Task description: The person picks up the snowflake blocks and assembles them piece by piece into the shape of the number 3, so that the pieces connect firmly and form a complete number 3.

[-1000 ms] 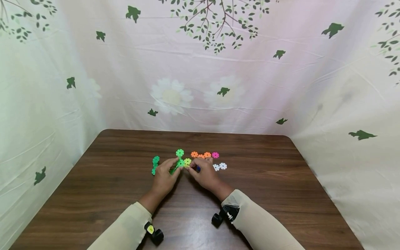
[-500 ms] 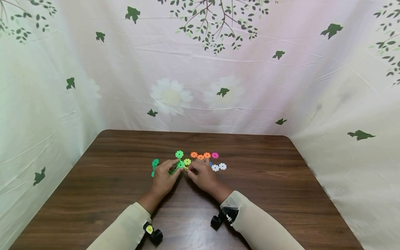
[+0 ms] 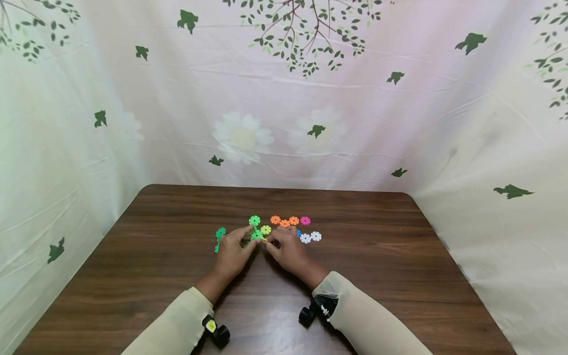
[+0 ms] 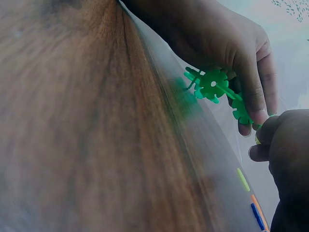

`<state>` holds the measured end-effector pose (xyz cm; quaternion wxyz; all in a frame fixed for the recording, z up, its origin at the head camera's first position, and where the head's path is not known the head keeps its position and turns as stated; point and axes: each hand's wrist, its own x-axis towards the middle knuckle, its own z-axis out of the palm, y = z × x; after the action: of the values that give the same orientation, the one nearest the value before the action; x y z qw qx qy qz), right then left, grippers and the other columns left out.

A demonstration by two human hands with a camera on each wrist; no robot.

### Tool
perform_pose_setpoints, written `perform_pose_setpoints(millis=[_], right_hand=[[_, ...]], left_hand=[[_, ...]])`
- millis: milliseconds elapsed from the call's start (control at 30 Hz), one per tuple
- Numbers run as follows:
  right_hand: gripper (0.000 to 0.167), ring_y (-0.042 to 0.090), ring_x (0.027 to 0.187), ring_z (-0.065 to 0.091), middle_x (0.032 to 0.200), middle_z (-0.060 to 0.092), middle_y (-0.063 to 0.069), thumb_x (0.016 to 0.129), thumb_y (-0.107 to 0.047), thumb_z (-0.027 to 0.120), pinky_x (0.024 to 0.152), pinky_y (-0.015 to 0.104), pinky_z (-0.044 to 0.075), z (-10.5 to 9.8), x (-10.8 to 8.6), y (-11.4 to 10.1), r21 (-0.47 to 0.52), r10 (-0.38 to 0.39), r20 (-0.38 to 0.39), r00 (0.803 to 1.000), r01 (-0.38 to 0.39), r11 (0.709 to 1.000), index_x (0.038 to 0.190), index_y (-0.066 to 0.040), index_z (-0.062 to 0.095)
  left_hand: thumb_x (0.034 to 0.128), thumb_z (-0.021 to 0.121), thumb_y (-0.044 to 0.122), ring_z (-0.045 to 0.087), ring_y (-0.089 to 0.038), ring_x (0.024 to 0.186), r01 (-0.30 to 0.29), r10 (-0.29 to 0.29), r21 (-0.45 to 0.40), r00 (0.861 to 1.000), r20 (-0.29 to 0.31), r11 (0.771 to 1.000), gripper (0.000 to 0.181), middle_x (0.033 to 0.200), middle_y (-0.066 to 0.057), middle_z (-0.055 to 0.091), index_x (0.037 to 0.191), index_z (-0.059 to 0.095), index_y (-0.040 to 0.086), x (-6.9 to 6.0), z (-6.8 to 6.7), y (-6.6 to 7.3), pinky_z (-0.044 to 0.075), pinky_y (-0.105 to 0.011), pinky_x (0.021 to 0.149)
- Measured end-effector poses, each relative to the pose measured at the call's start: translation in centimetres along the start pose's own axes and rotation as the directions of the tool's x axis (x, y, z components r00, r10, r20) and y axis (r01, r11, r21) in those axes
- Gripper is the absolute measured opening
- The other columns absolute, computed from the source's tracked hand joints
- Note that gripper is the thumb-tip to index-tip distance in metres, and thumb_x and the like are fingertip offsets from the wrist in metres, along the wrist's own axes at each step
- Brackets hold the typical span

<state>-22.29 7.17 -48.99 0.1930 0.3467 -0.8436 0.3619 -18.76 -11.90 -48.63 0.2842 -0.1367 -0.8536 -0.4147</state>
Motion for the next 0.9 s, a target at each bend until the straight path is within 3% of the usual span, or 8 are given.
perform_pose_setpoints(millis=[300, 467, 633, 900], right_hand=[[0.018, 0.011, 0.070, 0.059, 0.075, 0.068, 0.001, 0.089, -0.005, 0.088, 0.086, 0.035, 0.038, 0.3, 0.2, 0.2, 0.010, -0.012, -0.050, 0.999, 0.012, 1.000, 0.082, -0.011, 0.072], [0.016, 0.015, 0.082, 0.064, 0.084, 0.073, 0.002, 0.085, 0.001, 0.084, 0.090, 0.039, 0.034, 0.4, 0.3, 0.5, 0.022, -0.002, -0.025, 1.000, 0.003, 1.000, 0.093, -0.011, 0.076], [0.021, 0.023, 0.101, 0.065, 0.102, 0.078, 0.006, 0.089, 0.000, 0.081, 0.092, 0.044, 0.035, 0.5, 0.6, 0.9, -0.020, 0.106, 0.032, 0.994, -0.106, 0.994, 0.109, -0.006, 0.079], [0.027, 0.033, 0.129, 0.057, 0.129, 0.077, 0.009, 0.095, -0.009, 0.081, 0.100, 0.059, 0.036, 1.3, 1.7, 1.5, -0.120, 0.226, 0.096, 0.970, -0.214, 0.970, 0.122, -0.008, 0.080]], left_hand=[[0.0850, 0.088, -0.007, 0.081, -0.033, 0.088, -0.041, 0.041, -0.004, 0.999, -0.024, 0.999, 0.044, 0.111, -0.025, 0.081, 0.125, 0.073, -0.010, -0.1, 0.5, -0.3, 0.066, -0.039, 0.073], [0.0832, 0.088, -0.011, 0.079, -0.036, 0.091, -0.092, 0.092, 0.006, 0.993, -0.078, 0.996, 0.049, 0.111, -0.024, 0.080, 0.129, 0.072, -0.006, -0.1, 0.7, -0.7, 0.066, -0.045, 0.077], [0.0859, 0.085, -0.011, 0.077, -0.039, 0.105, -0.142, 0.144, 0.041, 0.987, -0.065, 0.989, 0.045, 0.118, -0.023, 0.075, 0.128, 0.078, 0.002, -0.1, 0.8, -1.1, 0.066, -0.049, 0.085], [0.0900, 0.081, -0.010, 0.074, -0.040, 0.097, -0.127, 0.130, 0.100, 0.991, -0.024, 0.987, 0.032, 0.119, -0.026, 0.071, 0.120, 0.081, 0.001, -0.4, 1.0, -1.1, 0.063, -0.053, 0.078]])
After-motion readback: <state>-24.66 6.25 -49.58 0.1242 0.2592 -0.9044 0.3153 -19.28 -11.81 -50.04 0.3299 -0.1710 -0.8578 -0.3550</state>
